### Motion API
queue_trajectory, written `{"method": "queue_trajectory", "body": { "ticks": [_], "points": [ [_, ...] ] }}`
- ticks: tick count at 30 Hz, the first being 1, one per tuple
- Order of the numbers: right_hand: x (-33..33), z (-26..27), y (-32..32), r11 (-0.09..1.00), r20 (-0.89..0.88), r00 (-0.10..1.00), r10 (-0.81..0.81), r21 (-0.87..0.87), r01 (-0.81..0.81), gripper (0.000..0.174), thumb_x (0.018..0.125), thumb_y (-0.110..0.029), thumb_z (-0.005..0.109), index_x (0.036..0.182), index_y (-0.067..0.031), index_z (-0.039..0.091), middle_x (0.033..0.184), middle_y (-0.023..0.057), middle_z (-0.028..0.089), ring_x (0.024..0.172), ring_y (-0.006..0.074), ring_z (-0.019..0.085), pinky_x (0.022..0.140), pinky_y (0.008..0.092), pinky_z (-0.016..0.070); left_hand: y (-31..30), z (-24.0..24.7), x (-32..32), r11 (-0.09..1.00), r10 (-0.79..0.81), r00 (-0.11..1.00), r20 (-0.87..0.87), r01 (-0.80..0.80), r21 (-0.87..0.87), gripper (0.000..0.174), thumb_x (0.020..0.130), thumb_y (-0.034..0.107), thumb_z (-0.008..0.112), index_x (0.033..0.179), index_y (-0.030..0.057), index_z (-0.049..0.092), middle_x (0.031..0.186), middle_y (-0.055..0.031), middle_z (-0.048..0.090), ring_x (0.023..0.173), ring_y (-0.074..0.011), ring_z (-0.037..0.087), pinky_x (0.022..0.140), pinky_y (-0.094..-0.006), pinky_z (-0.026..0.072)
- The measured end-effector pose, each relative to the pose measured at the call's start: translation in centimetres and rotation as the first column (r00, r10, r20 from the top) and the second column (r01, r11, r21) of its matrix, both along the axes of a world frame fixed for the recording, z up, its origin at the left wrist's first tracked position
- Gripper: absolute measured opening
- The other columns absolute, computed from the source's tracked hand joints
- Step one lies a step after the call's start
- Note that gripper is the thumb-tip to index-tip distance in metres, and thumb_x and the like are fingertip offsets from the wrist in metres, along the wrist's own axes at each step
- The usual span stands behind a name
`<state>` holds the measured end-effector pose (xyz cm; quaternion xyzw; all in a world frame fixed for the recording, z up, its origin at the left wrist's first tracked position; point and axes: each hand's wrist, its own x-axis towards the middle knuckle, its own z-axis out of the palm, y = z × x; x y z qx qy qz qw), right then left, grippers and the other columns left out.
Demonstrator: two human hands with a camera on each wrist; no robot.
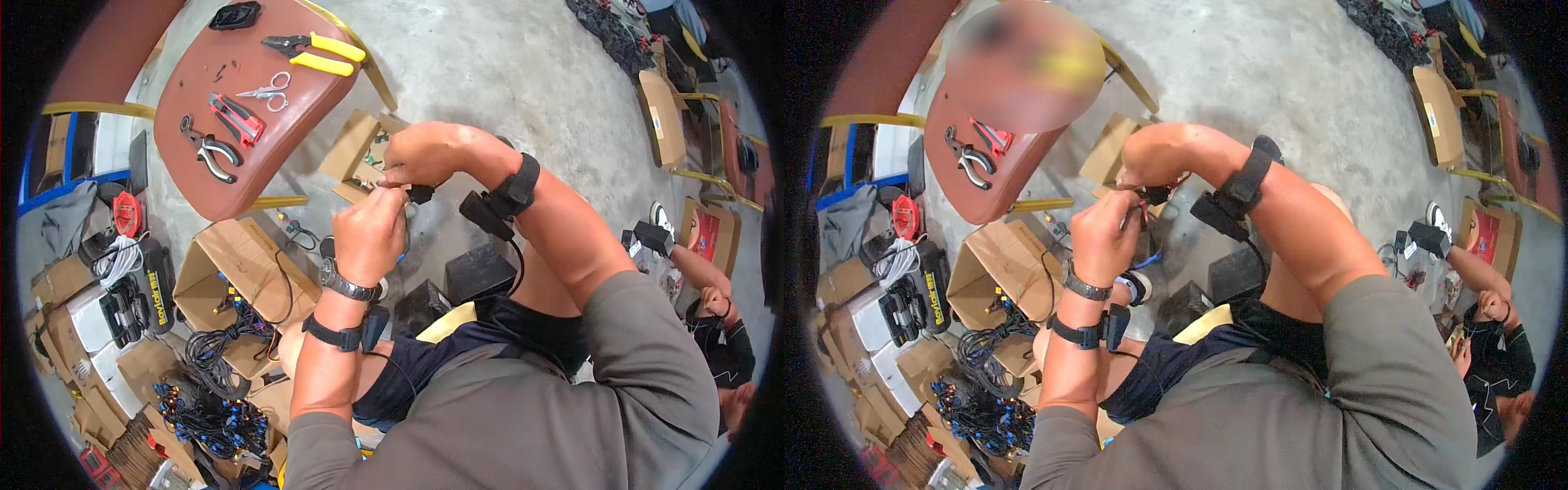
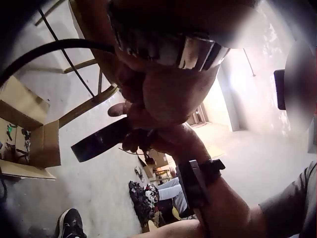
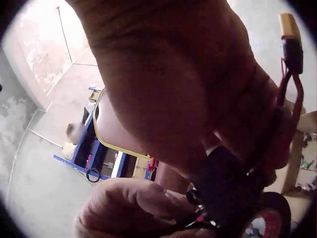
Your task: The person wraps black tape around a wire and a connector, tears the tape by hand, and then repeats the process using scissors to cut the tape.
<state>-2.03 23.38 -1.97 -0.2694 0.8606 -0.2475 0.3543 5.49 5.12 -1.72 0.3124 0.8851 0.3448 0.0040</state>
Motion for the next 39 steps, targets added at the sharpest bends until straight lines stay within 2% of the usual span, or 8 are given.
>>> {"method": "queue_trajectory", "body": {
  "ticks": [2,8,11,17,20,24,30,39],
  "points": [
    [0.3,-2.4,-0.2,0.999,0.003,1.0,-0.015,-0.05,0.015,0.038,0.091,-0.034,0.053,0.089,0.0008,0.069,0.084,0.0225,0.068,0.077,0.0397,0.064,0.071,0.0467,0.0494,0.0,-0.2,-0.1,1.0,-0.013,0.998,-0.062,0.013,0.01,0.014,0.078,0.003,0.065,0.089,0.0087,0.059,0.081,-0.0095,0.064,0.067,-0.0318,0.064,0.056,-0.0403,0.0495],
    [0.0,-2.4,-0.5,0.977,0.14,0.985,-0.097,-0.177,0.122,0.038,0.088,-0.031,0.058,0.107,-0.0005,0.069,0.094,0.0207,0.071,0.086,0.0356,0.067,0.08,0.0424,0.0509,0.0,-0.1,-0.1,1.0,0.002,0.998,-0.06,0.0,0.024,0.017,0.076,0.0,0.069,0.089,0.006,0.06,0.079,-0.014,0.063,0.07,-0.0355,0.064,0.06,-0.0401,0.0501],
    [0.3,-3.5,-0.4,0.949,0.083,0.987,-0.136,-0.274,0.154,0.042,0.084,-0.027,0.064,0.115,-0.0002,0.067,0.094,0.02,0.072,0.085,0.0323,0.069,0.079,0.0397,0.0528,-0.1,-0.1,0.1,1.0,0.009,1.0,-0.012,-0.009,0.01,0.017,0.076,0.0,0.071,0.089,0.005,0.06,0.08,-0.0144,0.064,0.07,-0.0342,0.064,0.061,-0.0391,0.0507],
    [0.5,-1.3,0.0,0.862,0.204,0.919,-0.338,-0.325,0.389,0.047,0.075,-0.019,0.074,0.115,0.0034,0.064,0.085,0.0159,0.072,0.072,0.02,0.067,0.064,0.0337,0.0531,0.3,-0.3,0.4,0.981,0.139,0.99,0.038,-0.143,0.134,0.018,0.074,-0.003,0.074,0.086,0.0032,0.062,0.078,-0.0114,0.063,0.066,-0.0279,0.063,0.061,-0.0341,0.0512],
    [0.4,-0.3,0.2,0.818,0.287,0.873,-0.396,-0.323,0.477,0.048,0.075,-0.015,0.073,0.117,0.0049,0.06,0.08,0.012,0.07,0.068,0.0157,0.064,0.061,0.0312,0.0511,0.0,-0.4,0.2,0.955,0.159,0.982,0.098,-0.179,0.238,0.017,0.076,-0.005,0.073,0.085,0.0019,0.061,0.076,-0.0076,0.064,0.062,-0.0179,0.061,0.06,-0.0292,0.0495],
    [0.3,-0.8,0.3,0.763,0.298,0.865,-0.404,-0.412,0.498,0.049,0.077,-0.012,0.072,0.12,0.0055,0.057,0.079,0.0095,0.069,0.069,0.0141,0.062,0.059,0.0302,0.049,-0.5,-1.4,0.6,0.889,0.188,0.902,0.389,-0.324,0.323,0.015,0.078,-0.006,0.072,0.083,0.0009,0.06,0.077,-0.0008,0.065,0.067,-0.0048,0.055,0.06,-0.0233,0.0468],
    [0.7,0.1,0.5,0.652,0.34,0.85,-0.403,-0.545,0.528,0.047,0.078,-0.008,0.07,0.121,0.0048,0.057,0.083,0.0089,0.069,0.074,0.0135,0.062,0.063,0.0297,0.0495,-0.4,-1.3,0.3,0.779,0.136,0.775,0.618,-0.469,0.416,0.017,0.078,-0.007,0.074,0.08,0.0025,0.059,0.076,-0.0007,0.064,0.066,-0.0053,0.056,0.059,-0.022,0.0465],
    [1.3,2.0,0.7,0.589,0.319,0.871,-0.373,-0.644,0.488,0.049,0.075,-0.003,0.068,0.122,0.0006,0.058,0.086,0.0091,0.068,0.076,0.0133,0.062,0.07,0.0301,0.0519,-1.0,-1.3,-0.7,0.749,0.085,0.721,0.687,-0.501,0.433,0.023,0.076,-0.01,0.074,0.076,0.0035,0.056,0.071,-0.001,0.061,0.059,-0.007,0.056,0.052,-0.0224,0.0458]
  ]
}}
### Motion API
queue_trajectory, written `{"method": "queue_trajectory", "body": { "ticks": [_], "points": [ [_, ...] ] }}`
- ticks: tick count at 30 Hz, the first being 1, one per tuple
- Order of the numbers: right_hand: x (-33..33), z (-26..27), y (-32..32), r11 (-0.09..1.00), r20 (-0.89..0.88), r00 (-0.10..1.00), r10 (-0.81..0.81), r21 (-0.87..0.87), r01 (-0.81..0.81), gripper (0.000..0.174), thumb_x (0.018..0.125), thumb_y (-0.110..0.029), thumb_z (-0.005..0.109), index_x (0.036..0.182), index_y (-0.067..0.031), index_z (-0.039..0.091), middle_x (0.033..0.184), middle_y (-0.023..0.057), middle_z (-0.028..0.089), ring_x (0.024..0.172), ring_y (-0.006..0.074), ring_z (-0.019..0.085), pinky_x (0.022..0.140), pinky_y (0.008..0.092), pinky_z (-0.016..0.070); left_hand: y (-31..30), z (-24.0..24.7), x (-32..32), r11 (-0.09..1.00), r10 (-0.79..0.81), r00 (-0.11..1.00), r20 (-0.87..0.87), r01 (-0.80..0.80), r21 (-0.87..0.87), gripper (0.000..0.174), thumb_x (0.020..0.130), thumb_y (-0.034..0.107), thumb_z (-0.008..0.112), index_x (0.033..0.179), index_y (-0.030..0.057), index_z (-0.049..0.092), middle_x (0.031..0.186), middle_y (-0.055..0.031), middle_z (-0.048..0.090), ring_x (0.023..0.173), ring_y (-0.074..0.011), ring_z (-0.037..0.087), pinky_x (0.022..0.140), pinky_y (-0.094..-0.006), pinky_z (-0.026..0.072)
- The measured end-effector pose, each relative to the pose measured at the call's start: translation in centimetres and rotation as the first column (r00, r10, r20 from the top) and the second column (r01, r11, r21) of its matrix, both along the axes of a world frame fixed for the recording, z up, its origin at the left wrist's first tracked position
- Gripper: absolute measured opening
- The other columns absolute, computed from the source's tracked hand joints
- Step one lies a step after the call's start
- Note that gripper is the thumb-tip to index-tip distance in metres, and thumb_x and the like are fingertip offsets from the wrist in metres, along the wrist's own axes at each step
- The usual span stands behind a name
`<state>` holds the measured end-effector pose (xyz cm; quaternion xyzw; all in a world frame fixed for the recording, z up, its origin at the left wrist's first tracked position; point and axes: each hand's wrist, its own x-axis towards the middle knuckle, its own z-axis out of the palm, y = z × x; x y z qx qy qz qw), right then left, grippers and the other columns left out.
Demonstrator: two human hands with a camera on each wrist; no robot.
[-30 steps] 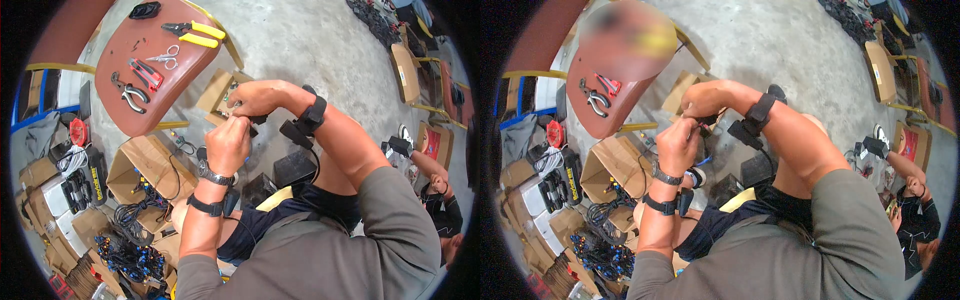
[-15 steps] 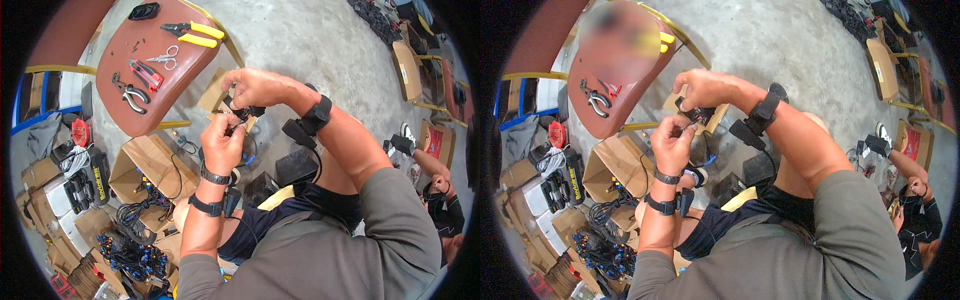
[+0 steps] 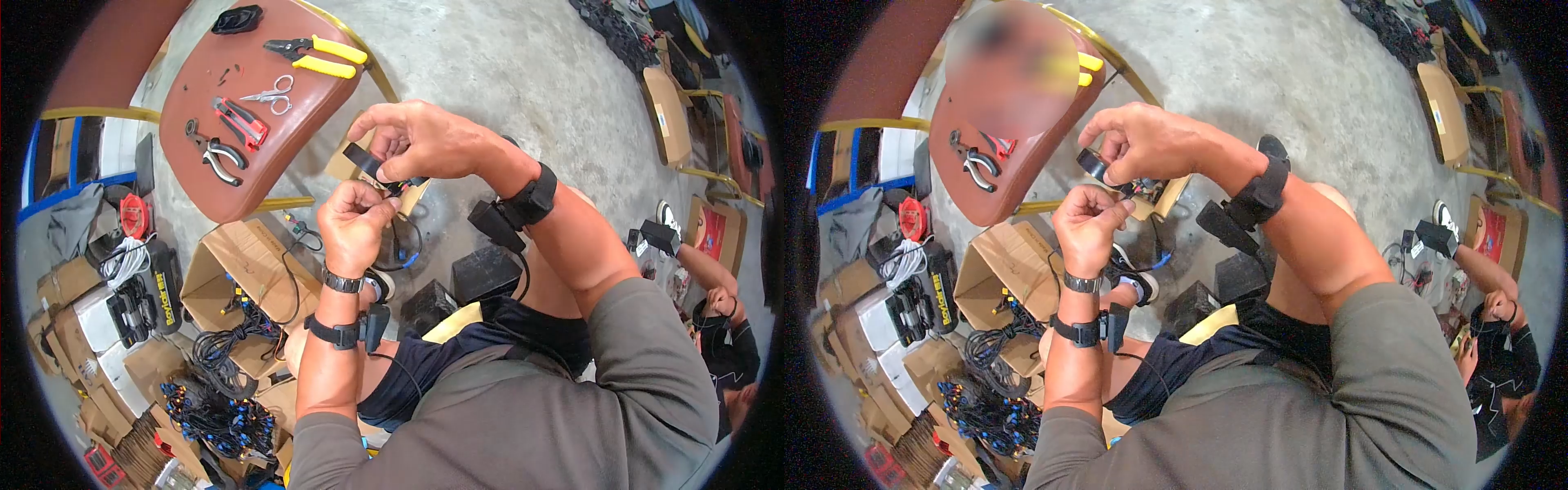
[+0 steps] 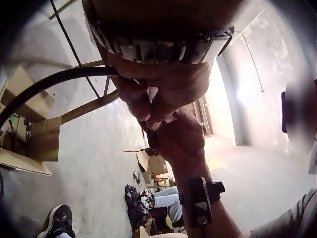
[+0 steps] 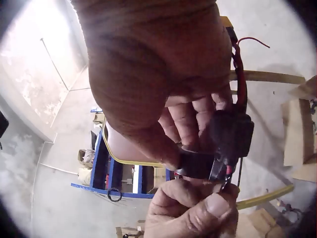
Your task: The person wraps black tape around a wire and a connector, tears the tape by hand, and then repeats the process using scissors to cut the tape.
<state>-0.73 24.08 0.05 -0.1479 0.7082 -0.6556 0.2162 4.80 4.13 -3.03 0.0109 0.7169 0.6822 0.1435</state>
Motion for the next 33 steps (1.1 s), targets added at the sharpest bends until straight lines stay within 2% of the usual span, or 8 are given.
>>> {"method": "queue_trajectory", "body": {
  "ticks": [5,8,11,14,20,24,29,33],
  "points": [
    [0.5,1.4,0.0,0.997,-0.073,0.997,0.009,0.071,-0.004,0.053,0.072,-0.002,0.067,0.125,-0.0035,0.059,0.087,0.0069,0.067,0.077,0.0131,0.06,0.073,0.0297,0.0498,-0.2,0.7,-0.7,0.999,0.03,0.998,0.055,-0.031,0.025,0.024,0.077,-0.011,0.073,0.075,0.0044,0.054,0.069,-0.0004,0.059,0.057,-0.0074,0.055,0.051,-0.0225,0.0451],
    [0.7,1.9,0.0,0.995,-0.059,0.998,0.027,0.093,-0.022,0.058,0.071,-0.001,0.066,0.128,-0.0053,0.058,0.086,0.005,0.066,0.079,0.0131,0.059,0.075,0.0298,0.0485,-0.4,0.8,-1.2,0.998,0.052,0.996,0.076,-0.053,0.021,0.022,0.078,-0.011,0.072,0.077,0.0044,0.055,0.069,-0.0004,0.059,0.056,-0.0075,0.055,0.05,-0.0224,0.045],
    [0.9,1.3,-0.1,0.995,-0.229,0.973,0.033,0.095,-0.011,0.06,0.072,-0.001,0.067,0.13,-0.0046,0.055,0.083,0.0039,0.061,0.073,0.0143,0.057,0.068,0.0296,0.0488,-0.8,0.8,-1.8,0.996,0.089,0.992,0.087,-0.09,0.011,0.02,0.079,-0.01,0.071,0.082,0.0036,0.057,0.072,-0.0012,0.06,0.057,-0.0076,0.055,0.05,-0.0223,0.0453],
    [1.4,1.8,-0.1,0.988,-0.314,0.947,0.066,0.155,-0.017,0.062,0.072,0.0,0.066,0.132,-0.0057,0.053,0.08,0.004,0.057,0.069,0.0153,0.053,0.065,0.0306,0.0468,-1.3,0.6,-2.0,0.992,0.124,0.989,0.078,-0.125,0.01,0.018,0.08,-0.009,0.069,0.087,0.0027,0.058,0.078,-0.003,0.063,0.058,-0.0075,0.056,0.05,-0.0221,0.0462],
    [2.1,2.8,0.4,0.979,-0.113,0.987,0.117,0.178,-0.095,0.064,0.072,-0.001,0.066,0.135,-0.0061,0.05,0.077,0.0062,0.055,0.067,0.0164,0.052,0.064,0.0324,0.0454,-1.5,0.4,-2.3,0.979,0.198,0.979,0.035,-0.199,0.03,0.018,0.082,-0.008,0.068,0.092,0.0024,0.058,0.088,-0.0068,0.067,0.061,-0.0073,0.058,0.05,-0.0213,0.0473],
    [1.9,2.6,0.8,0.961,-0.12,0.981,0.15,0.25,-0.116,0.062,0.074,-0.003,0.069,0.133,-0.0057,0.051,0.076,0.0058,0.056,0.068,0.0167,0.053,0.063,0.0327,0.045,-1.6,-0.1,-2.3,0.975,0.217,0.975,-0.036,-0.216,0.045,0.018,0.083,-0.007,0.068,0.094,0.0028,0.057,0.091,-0.0078,0.067,0.062,-0.0074,0.059,0.05,-0.0209,0.0475],
    [1.4,1.7,1.1,0.965,-0.148,0.974,0.174,0.223,-0.138,0.06,0.077,-0.01,0.076,0.131,-0.0066,0.052,0.073,0.0037,0.055,0.067,0.0154,0.052,0.062,0.0331,0.0448,-1.3,0.3,-2.1,0.972,0.217,0.976,0.013,-0.217,0.091,0.019,0.082,-0.008,0.068,0.094,0.0033,0.057,0.093,-0.0076,0.067,0.064,-0.0069,0.059,0.051,-0.0207,0.0478],
    [1.4,1.7,1.0,0.972,-0.142,0.976,0.168,0.19,-0.14,0.055,0.078,-0.012,0.076,0.129,-0.0082,0.055,0.071,0.0034,0.054,0.065,0.0146,0.051,0.061,0.0326,0.0442,-1.8,-0.3,-2.5,0.966,0.233,0.972,-0.022,-0.229,0.123,0.022,0.081,-0.01,0.067,0.095,0.0047,0.058,0.093,-0.0067,0.067,0.063,-0.0067,0.058,0.049,-0.02,0.0457]
  ]
}}
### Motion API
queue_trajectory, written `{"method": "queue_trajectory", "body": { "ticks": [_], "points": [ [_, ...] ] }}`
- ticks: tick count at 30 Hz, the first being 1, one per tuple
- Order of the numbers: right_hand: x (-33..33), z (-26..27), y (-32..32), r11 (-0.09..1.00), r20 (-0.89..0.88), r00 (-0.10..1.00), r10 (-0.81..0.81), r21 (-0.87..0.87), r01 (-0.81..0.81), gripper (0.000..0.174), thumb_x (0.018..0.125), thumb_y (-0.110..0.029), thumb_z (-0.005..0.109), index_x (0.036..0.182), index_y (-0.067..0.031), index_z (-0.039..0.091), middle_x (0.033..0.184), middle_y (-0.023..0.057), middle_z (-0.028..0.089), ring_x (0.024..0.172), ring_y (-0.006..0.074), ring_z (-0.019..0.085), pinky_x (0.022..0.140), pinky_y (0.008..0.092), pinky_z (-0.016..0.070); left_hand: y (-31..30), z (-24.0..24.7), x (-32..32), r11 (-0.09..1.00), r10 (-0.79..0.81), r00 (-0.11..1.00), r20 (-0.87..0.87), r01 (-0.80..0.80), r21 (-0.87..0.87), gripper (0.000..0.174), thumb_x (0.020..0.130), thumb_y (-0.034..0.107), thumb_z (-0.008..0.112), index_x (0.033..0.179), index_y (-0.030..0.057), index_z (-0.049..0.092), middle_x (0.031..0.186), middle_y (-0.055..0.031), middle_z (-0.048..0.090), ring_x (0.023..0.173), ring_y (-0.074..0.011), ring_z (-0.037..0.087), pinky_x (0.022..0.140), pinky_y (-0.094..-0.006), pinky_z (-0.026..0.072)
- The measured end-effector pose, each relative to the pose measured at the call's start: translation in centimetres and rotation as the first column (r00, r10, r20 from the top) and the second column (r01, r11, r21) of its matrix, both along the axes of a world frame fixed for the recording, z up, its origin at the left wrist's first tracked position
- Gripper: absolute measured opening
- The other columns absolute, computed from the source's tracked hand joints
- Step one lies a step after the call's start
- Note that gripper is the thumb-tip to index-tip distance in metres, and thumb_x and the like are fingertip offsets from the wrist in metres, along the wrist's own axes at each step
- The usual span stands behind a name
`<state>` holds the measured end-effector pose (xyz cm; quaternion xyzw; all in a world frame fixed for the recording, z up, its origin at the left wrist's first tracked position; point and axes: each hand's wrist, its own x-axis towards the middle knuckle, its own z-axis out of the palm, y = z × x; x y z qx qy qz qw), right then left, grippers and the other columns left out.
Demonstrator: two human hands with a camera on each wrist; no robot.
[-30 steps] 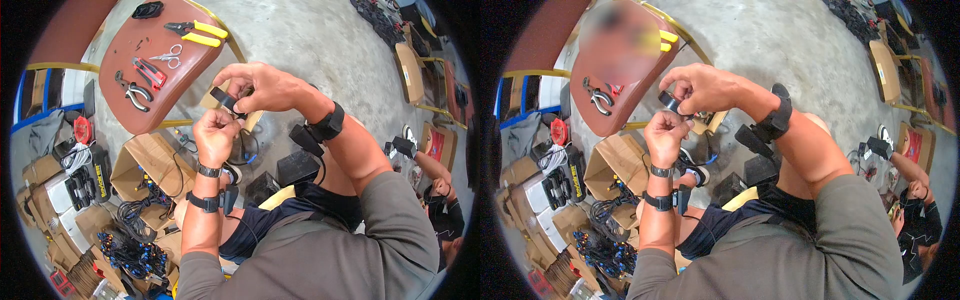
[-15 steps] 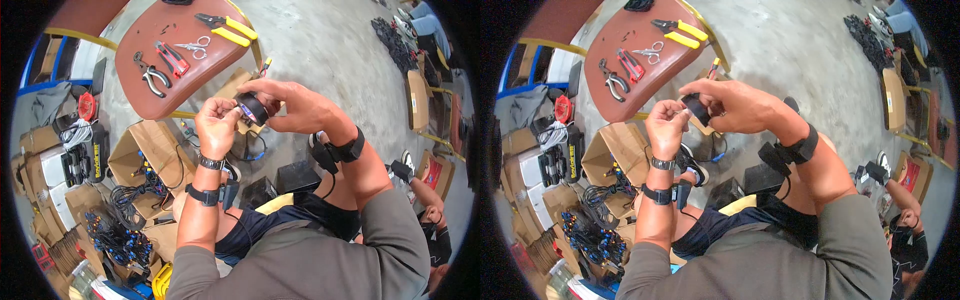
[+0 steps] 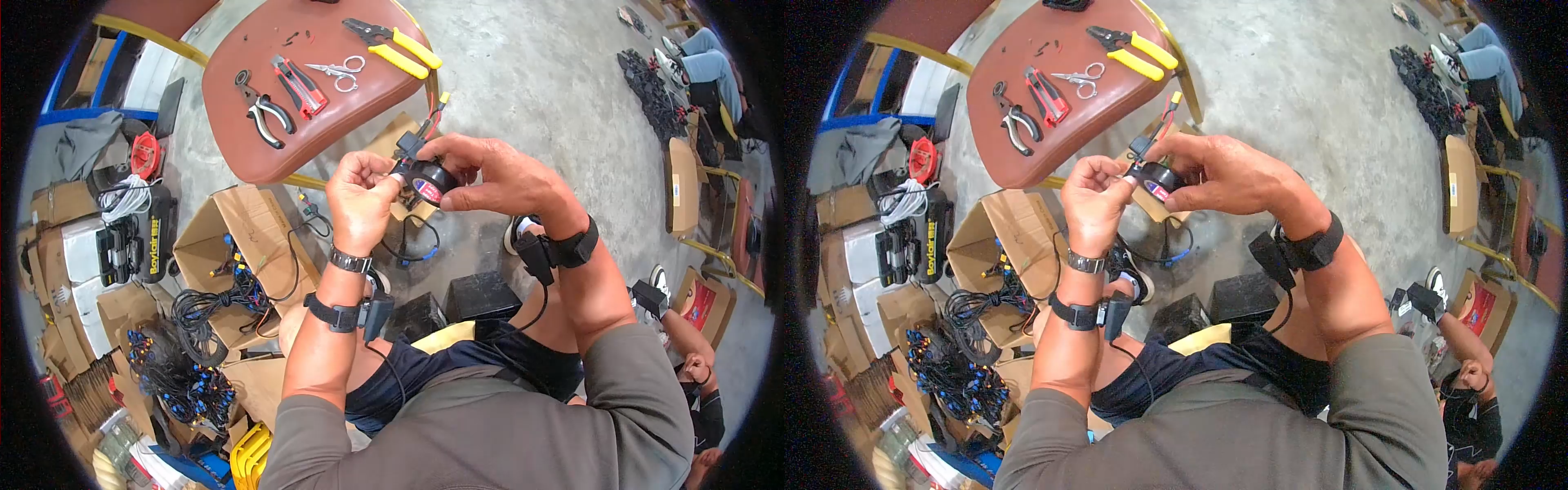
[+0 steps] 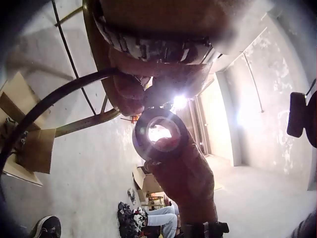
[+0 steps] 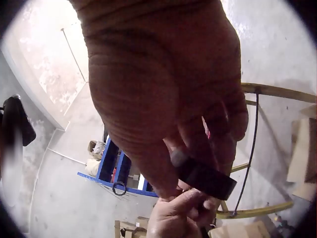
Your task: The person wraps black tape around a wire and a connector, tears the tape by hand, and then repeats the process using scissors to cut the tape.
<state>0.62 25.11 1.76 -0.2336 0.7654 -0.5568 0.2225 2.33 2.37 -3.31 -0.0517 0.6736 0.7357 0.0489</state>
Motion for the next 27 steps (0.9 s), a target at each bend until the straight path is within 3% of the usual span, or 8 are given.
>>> {"method": "queue_trajectory", "body": {
  "ticks": [3,9,12,16,19,22,25,27],
  "points": [
    [0.0,-0.1,0.1,0.999,0.053,0.998,-0.027,0.023,0.026,0.052,0.079,-0.013,0.076,0.126,-0.0086,0.056,0.07,0.0033,0.054,0.065,0.0146,0.051,0.061,0.0329,0.0444,-0.2,0.4,0.0,0.996,-0.018,0.999,0.047,0.014,0.089,0.024,0.08,-0.01,0.068,0.095,0.0058,0.058,0.093,-0.0059,0.067,0.062,-0.0059,0.057,0.047,-0.0186,0.0412],
    [-0.1,-0.7,0.1,0.986,-0.096,0.995,-0.034,0.159,0.05,0.044,0.079,-0.021,0.076,0.118,-0.0051,0.062,0.067,0.0051,0.056,0.066,0.0152,0.053,0.061,0.0335,0.0454,-0.2,1.8,-0.1,0.979,-0.038,0.99,0.138,0.009,0.203,0.02,0.083,-0.005,0.068,0.096,0.0069,0.058,0.092,-0.0071,0.068,0.057,-0.0064,0.055,0.044,-0.0178,0.0349],
    [-0.2,-0.5,-0.5,0.99,0.111,0.994,-0.009,0.138,-0.007,0.037,0.086,-0.029,0.071,0.109,-0.0016,0.065,0.068,0.0071,0.057,0.065,0.0157,0.052,0.061,0.0343,0.0451,0.1,1.7,0.0,0.98,-0.039,0.985,0.17,0.004,0.198,0.018,0.085,-0.004,0.067,0.096,0.0071,0.058,0.093,-0.0083,0.068,0.054,-0.008,0.054,0.042,-0.0188,0.0349],
    [-0.7,-2.4,-2.1,1.0,0.124,0.992,0.01,0.018,-0.012,0.042,0.096,-0.037,0.056,0.101,0.0035,0.066,0.07,0.0071,0.057,0.067,0.0153,0.05,0.062,0.0345,0.044,0.6,2.0,0.3,0.963,-0.047,0.992,0.118,0.014,0.27,0.017,0.086,-0.005,0.064,0.098,0.0065,0.059,0.095,-0.0088,0.069,0.053,-0.0088,0.054,0.041,-0.0195,0.0348],
    [-0.5,-2.4,-3.0,0.995,0.119,0.991,-0.067,-0.067,0.076,0.039,0.095,-0.035,0.057,0.102,0.0028,0.066,0.073,0.0057,0.059,0.07,0.0134,0.051,0.064,0.0329,0.0441,0.5,1.7,0.4,0.945,-0.047,0.993,0.106,0.01,0.327,0.017,0.086,-0.006,0.063,0.098,0.0061,0.059,0.095,-0.009,0.069,0.053,-0.009,0.054,0.04,-0.0199,0.0347],
    [-0.2,-2.5,-3.4,0.966,0.302,0.948,-0.102,-0.196,0.166,0.035,0.092,-0.032,0.059,0.102,0.001,0.067,0.077,0.0043,0.06,0.073,0.0111,0.053,0.066,0.0314,0.0451,0.5,1.6,0.4,0.934,-0.055,0.993,0.1,0.016,0.356,0.017,0.086,-0.007,0.063,0.096,0.0059,0.06,0.096,-0.0093,0.069,0.052,-0.0091,0.053,0.04,-0.0203,0.0344],
    [-0.6,-3.5,-3.3,0.986,0.296,0.95,-0.099,-0.102,0.135,0.031,0.09,-0.028,0.062,0.104,-0.0008,0.068,0.079,0.0032,0.062,0.076,0.0091,0.054,0.068,0.0301,0.0464,0.3,1.8,0.4,0.922,-0.052,0.991,0.119,0.002,0.388,0.017,0.086,-0.008,0.063,0.095,0.006,0.06,0.095,-0.0097,0.069,0.051,-0.0092,0.052,0.039,-0.0206,0.0344],
    [-0.5,-3.3,-3.2,0.979,0.324,0.94,-0.104,-0.135,0.155,0.025,0.091,-0.024,0.063,0.1,-0.0016,0.067,0.081,-0.0018,0.06,0.077,0.0068,0.051,0.066,0.0271,0.0436,0.2,2.0,0.5,0.917,-0.036,0.989,0.144,-0.024,0.398,0.018,0.086,-0.009,0.064,0.095,0.006,0.061,0.095,-0.01,0.069,0.05,-0.0092,0.052,0.039,-0.0208,0.0343]
  ]
}}
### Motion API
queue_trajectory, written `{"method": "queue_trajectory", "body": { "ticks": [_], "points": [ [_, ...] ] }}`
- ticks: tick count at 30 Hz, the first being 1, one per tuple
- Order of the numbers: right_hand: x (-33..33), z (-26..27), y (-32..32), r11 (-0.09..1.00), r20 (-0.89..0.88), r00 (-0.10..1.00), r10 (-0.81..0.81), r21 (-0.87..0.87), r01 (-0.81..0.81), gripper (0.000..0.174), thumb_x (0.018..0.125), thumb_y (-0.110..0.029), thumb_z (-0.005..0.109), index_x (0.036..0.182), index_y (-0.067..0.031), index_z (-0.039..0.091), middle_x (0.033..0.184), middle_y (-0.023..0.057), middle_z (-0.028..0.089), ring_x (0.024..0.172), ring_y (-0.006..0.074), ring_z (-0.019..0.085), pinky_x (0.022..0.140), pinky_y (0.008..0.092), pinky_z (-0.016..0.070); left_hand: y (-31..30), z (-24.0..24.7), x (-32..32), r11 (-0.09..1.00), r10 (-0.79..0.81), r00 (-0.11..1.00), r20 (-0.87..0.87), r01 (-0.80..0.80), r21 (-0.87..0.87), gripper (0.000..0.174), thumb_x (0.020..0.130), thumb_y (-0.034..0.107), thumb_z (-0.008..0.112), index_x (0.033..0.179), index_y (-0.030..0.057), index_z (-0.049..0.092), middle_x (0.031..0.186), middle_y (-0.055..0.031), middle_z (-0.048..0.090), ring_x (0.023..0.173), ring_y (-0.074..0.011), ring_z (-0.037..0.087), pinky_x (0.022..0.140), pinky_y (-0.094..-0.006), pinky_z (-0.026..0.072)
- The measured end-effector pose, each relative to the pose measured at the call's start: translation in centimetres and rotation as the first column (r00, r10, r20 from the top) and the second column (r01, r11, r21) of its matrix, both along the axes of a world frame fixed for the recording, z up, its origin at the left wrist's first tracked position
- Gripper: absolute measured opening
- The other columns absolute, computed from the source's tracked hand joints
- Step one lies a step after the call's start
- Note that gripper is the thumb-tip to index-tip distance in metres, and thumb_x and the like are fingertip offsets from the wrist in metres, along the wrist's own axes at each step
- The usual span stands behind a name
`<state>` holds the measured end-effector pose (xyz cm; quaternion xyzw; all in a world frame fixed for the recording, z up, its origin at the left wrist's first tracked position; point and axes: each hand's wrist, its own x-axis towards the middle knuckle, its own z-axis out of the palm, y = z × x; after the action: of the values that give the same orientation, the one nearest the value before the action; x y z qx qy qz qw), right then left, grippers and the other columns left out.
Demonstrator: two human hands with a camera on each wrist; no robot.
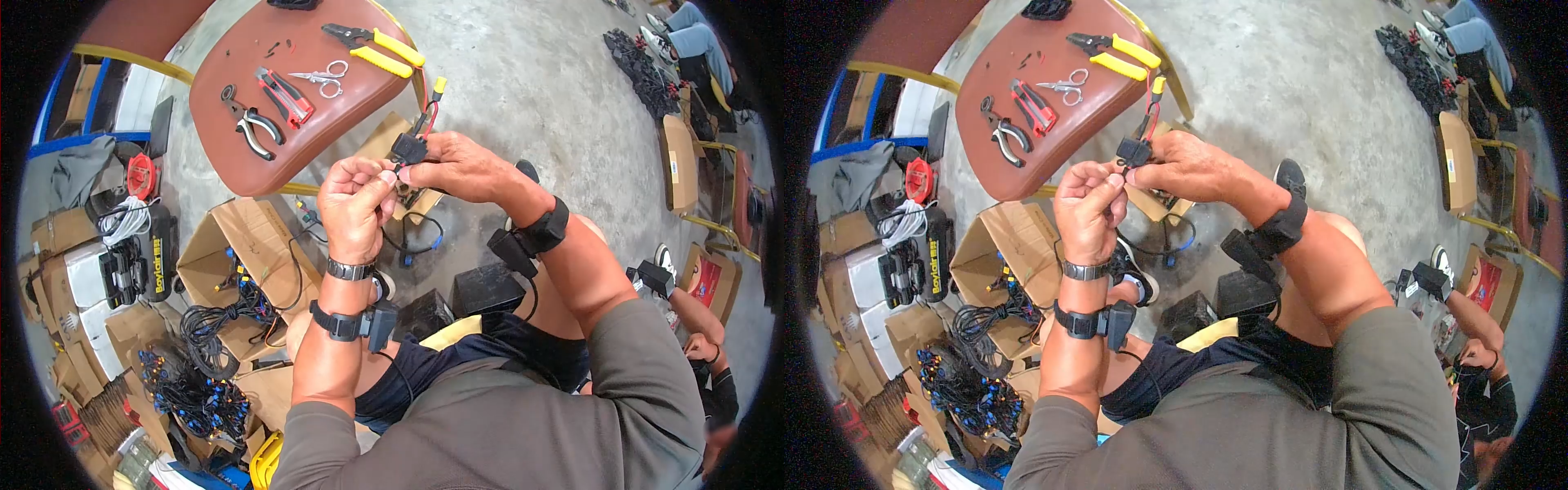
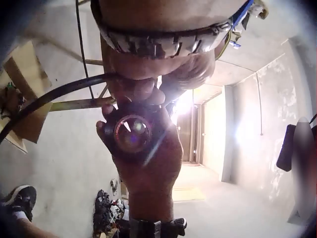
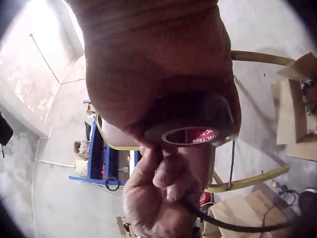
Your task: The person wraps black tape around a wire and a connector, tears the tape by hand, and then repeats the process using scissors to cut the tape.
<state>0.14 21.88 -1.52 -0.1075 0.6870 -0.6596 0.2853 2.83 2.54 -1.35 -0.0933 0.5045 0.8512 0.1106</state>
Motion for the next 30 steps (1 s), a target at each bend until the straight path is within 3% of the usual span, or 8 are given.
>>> {"method": "queue_trajectory", "body": {
  "ticks": [4,13,16,19,22,25,28,30],
  "points": [
    [-0.5,2.3,0.4,0.981,-0.027,0.997,0.071,0.185,-0.065,0.022,0.091,-0.021,0.068,0.1,-0.0007,0.067,0.082,-0.0034,0.06,0.075,0.0064,0.05,0.066,0.0263,0.0431,-0.3,-0.3,0.3,0.999,0.019,1.0,0.015,-0.02,0.031,0.019,0.085,-0.009,0.064,0.096,0.0061,0.061,0.094,-0.0104,0.069,0.049,-0.0087,0.051,0.039,-0.0207,0.0342],
    [-0.5,-1.0,0.5,0.996,-0.21,0.977,-0.024,0.083,0.043,0.03,0.084,-0.021,0.074,0.106,-0.001,0.067,0.079,0.0078,0.067,0.072,0.0151,0.061,0.067,0.0346,0.0508,0.6,0.4,0.4,0.974,-0.062,0.992,-0.106,0.037,-0.225,0.033,0.079,-0.011,0.072,0.106,0.0038,0.061,0.094,-0.0051,0.068,0.059,-0.0039,0.055,0.045,-0.0172,0.036],
    [-1.2,-1.1,1.0,0.99,-0.091,0.994,0.055,0.134,-0.043,0.03,0.082,-0.022,0.075,0.103,-0.0012,0.07,0.079,0.0066,0.068,0.072,0.0142,0.061,0.068,0.0344,0.0513,0.5,-0.5,0.1,0.965,-0.076,0.986,-0.146,0.036,-0.259,0.034,0.078,-0.011,0.073,0.106,0.0036,0.061,0.095,-0.0037,0.067,0.065,-0.0028,0.056,0.05,-0.0163,0.0383],
    [-1.5,2.4,2.5,0.887,-0.147,0.97,0.195,0.449,-0.11,0.02,0.086,-0.014,0.075,0.098,0.0017,0.068,0.092,0.0047,0.07,0.086,0.0107,0.062,0.08,0.0303,0.0514,-0.2,-0.7,-0.2,0.939,-0.073,0.986,-0.152,0.017,-0.344,0.034,0.077,-0.011,0.072,0.105,0.0035,0.06,0.092,-0.0021,0.065,0.072,-0.0042,0.058,0.058,-0.0174,0.0426],
    [-1.7,3.7,3.4,0.868,-0.007,0.974,0.226,0.455,-0.198,0.018,0.083,-0.01,0.076,0.097,-0.0003,0.069,0.095,0.0089,0.071,0.084,0.0145,0.063,0.079,0.0323,0.0519,-0.4,-0.7,-0.6,0.892,-0.078,0.979,-0.19,-0.017,-0.453,0.035,0.077,-0.011,0.071,0.106,0.0034,0.059,0.089,-0.0004,0.063,0.078,-0.0063,0.059,0.065,-0.0195,0.0456],
    [-1.2,2.0,3.1,0.99,-0.219,0.976,0.002,0.138,0.029,0.024,0.076,-0.013,0.076,0.097,-0.0041,0.071,0.087,0.0092,0.07,0.083,0.0199,0.066,0.071,0.0337,0.0527,-0.3,-0.7,-0.6,0.828,-0.122,0.98,-0.158,0.013,-0.56,0.037,0.076,-0.012,0.07,0.107,0.003,0.057,0.087,-0.0001,0.062,0.081,-0.0078,0.059,0.07,-0.0215,0.0475],
    [-1.0,2.9,2.2,0.968,-0.712,0.701,0.033,0.196,0.154,0.026,0.071,-0.006,0.075,0.098,-0.0085,0.071,0.094,0.0075,0.068,0.096,0.0251,0.063,0.078,0.0367,0.0528,0.1,-0.3,-0.3,0.786,-0.205,0.974,-0.102,0.102,-0.609,0.042,0.076,-0.012,0.068,0.112,0.0025,0.054,0.087,-0.0016,0.062,0.08,-0.0087,0.06,0.072,-0.0228,0.0494],
    [-1.1,2.3,1.6,0.953,-0.791,0.598,0.13,0.267,0.145,0.038,0.068,-0.002,0.073,0.104,-0.0143,0.071,0.098,0.0055,0.066,0.103,0.0298,0.06,0.09,0.0421,0.0484,0.4,-0.2,-0.5,0.771,-0.265,0.963,-0.042,0.185,-0.609,0.045,0.076,-0.012,0.067,0.115,0.0019,0.051,0.086,-0.0029,0.063,0.081,-0.0095,0.062,0.074,-0.0239,0.0507]
  ]
}}
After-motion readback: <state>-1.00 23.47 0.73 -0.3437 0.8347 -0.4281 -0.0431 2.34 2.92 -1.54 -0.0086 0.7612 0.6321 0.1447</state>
